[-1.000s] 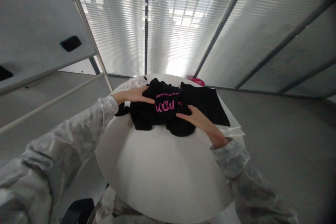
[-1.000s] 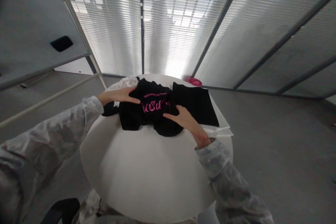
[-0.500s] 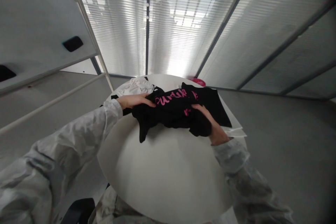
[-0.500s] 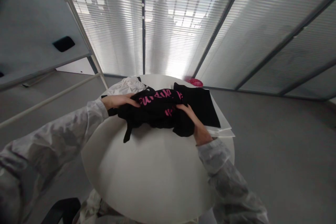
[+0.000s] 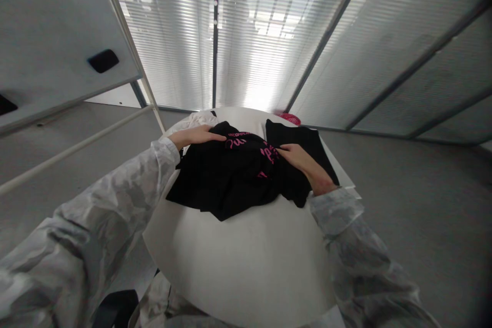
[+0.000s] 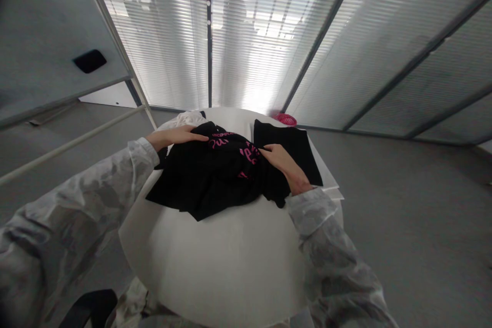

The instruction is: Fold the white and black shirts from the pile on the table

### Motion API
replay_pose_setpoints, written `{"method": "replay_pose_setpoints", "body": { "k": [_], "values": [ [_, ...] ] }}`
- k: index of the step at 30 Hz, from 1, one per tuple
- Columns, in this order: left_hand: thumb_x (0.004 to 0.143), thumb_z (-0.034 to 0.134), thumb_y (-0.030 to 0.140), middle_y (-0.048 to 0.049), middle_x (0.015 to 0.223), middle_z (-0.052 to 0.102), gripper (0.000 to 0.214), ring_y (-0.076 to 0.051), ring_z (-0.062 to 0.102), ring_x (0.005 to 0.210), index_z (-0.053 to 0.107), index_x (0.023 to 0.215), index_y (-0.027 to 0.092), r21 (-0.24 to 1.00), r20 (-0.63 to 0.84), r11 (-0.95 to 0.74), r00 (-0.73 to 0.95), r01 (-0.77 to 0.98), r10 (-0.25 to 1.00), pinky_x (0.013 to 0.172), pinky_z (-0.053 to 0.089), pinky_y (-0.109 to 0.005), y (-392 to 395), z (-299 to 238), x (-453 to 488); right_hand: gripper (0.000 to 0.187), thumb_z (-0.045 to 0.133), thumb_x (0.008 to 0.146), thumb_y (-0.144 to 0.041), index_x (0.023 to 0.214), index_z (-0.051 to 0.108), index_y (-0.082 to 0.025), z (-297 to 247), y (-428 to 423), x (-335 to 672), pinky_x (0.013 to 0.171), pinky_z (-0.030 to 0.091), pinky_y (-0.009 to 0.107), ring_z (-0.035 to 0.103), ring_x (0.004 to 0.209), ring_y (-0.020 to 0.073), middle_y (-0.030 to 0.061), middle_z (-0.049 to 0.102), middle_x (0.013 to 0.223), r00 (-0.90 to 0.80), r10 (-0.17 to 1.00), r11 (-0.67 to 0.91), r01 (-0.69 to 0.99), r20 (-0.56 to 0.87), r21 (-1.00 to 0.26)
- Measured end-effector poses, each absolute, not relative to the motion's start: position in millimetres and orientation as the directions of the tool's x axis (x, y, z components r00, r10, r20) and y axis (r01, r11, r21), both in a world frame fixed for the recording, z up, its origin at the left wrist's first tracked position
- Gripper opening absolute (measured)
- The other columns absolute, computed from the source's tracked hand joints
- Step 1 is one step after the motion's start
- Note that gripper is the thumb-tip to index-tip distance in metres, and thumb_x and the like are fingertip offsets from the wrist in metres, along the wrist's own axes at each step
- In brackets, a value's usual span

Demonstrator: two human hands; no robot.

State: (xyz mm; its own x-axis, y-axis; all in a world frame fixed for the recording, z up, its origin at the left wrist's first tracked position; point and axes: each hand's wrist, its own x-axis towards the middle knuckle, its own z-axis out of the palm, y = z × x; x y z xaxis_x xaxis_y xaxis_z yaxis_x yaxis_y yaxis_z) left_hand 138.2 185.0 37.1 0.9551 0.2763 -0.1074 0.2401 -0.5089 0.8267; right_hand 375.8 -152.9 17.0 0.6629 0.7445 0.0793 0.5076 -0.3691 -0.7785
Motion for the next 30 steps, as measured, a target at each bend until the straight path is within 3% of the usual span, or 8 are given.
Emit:
{"method": "replay_pose_setpoints", "body": {
  "k": [3,6,11,13,16,21,27,30],
  "values": [
    [0.083,0.084,0.059,-0.0058,0.098,0.083,0.047,-0.026,0.078,0.096,0.083,0.106,0.019,0.812,-0.007,-0.534,0.920,0.235,0.393,0.092,0.063,-0.036,191.3,42.8,146.7,0.027,0.077,0.090,-0.049,0.086,0.081,-0.022,19.6,-144.1,385.9,0.084,0.061,0.039,0.075,0.088,0.0286,0.0033,0.081,0.085,0.670,0.713,-0.369,0.609,0.206,-0.702],
    [0.087,0.077,0.051,-0.0099,0.109,0.082,0.040,-0.030,0.077,0.108,0.081,0.108,0.018,0.773,0.239,-0.595,0.770,0.218,0.592,0.103,0.061,-0.043,209.9,53.0,164.6,0.025,0.071,0.095,-0.042,0.105,0.081,-0.022,29.5,-127.9,414.4,0.107,0.058,0.047,0.074,0.108,0.0308,0.0094,0.083,0.111,0.708,0.504,-0.355,0.692,0.495,-0.628],
    [0.082,0.083,0.029,-0.0210,0.151,0.067,0.073,-0.039,0.064,0.143,0.062,0.151,0.016,0.719,0.376,-0.607,0.545,0.338,0.749,0.124,0.050,-0.053,227.9,62.2,187.7,0.057,0.072,0.093,-0.038,0.144,0.065,-0.014,36.5,-103.0,461.6,0.119,0.050,0.053,0.063,0.133,0.0348,0.0228,0.068,0.146,0.776,0.254,-0.490,0.618,0.577,-0.615],
    [0.080,0.084,0.025,-0.0241,0.165,0.055,0.086,-0.041,0.055,0.154,0.053,0.160,0.014,0.622,0.434,-0.693,0.576,0.365,0.693,0.131,0.043,-0.055,218.3,58.9,185.7,0.071,0.076,0.090,-0.043,0.151,0.058,-0.010,29.4,-101.9,461.3,0.120,0.047,0.054,0.059,0.139,0.0377,0.0272,0.063,0.152,0.801,0.293,-0.588,0.582,0.523,-0.562],
    [0.090,0.077,0.036,-0.0222,0.165,0.058,0.073,-0.041,0.057,0.152,0.058,0.157,0.015,0.407,0.473,-0.866,0.744,0.291,0.472,0.132,0.041,-0.055,192.7,45.9,172.3,0.078,0.078,0.091,-0.054,0.151,0.056,-0.009,11.8,-112.4,441.2,0.120,0.045,0.056,0.058,0.140,0.0430,0.0303,0.062,0.151,0.782,0.450,-0.698,0.609,0.431,-0.377],
    [0.095,0.073,0.055,-0.0161,0.153,0.070,0.071,-0.037,0.068,0.138,0.063,0.156,0.021,0.201,0.202,-0.977,0.979,-0.069,-0.027,0.124,0.049,-0.048,163.6,14.4,152.1,0.086,0.078,0.091,-0.070,0.149,0.059,-0.010,-12.1,-140.2,403.3,0.110,0.052,0.060,0.066,0.130,0.0481,0.0315,0.066,0.144,0.781,0.539,-0.772,0.608,0.314,-0.187],
    [0.096,0.063,0.028,-0.0145,0.139,0.076,0.042,-0.035,0.073,0.127,0.076,0.136,0.022,0.112,0.235,-0.993,0.972,-0.035,-0.008,0.112,0.054,-0.047,157.9,8.9,153.7,0.029,0.070,0.096,-0.033,0.122,0.077,-0.023,-9.4,-142.8,400.5,0.102,0.058,0.050,0.073,0.114,0.0367,0.0180,0.077,0.124,0.772,0.594,-0.740,0.634,0.226,-0.224],
    [0.095,0.061,0.026,-0.0127,0.133,0.077,0.039,-0.034,0.074,0.123,0.078,0.130,0.024,0.146,0.325,-0.989,0.943,0.017,0.064,0.106,0.056,-0.045,168.3,22.7,152.6,0.027,0.063,0.096,-0.026,0.118,0.079,-0.023,4.1,-143.2,418.1,0.103,0.057,0.050,0.073,0.111,0.0351,0.0159,0.079,0.123,0.761,0.549,-0.704,0.643,0.345,-0.300]
  ]
}}
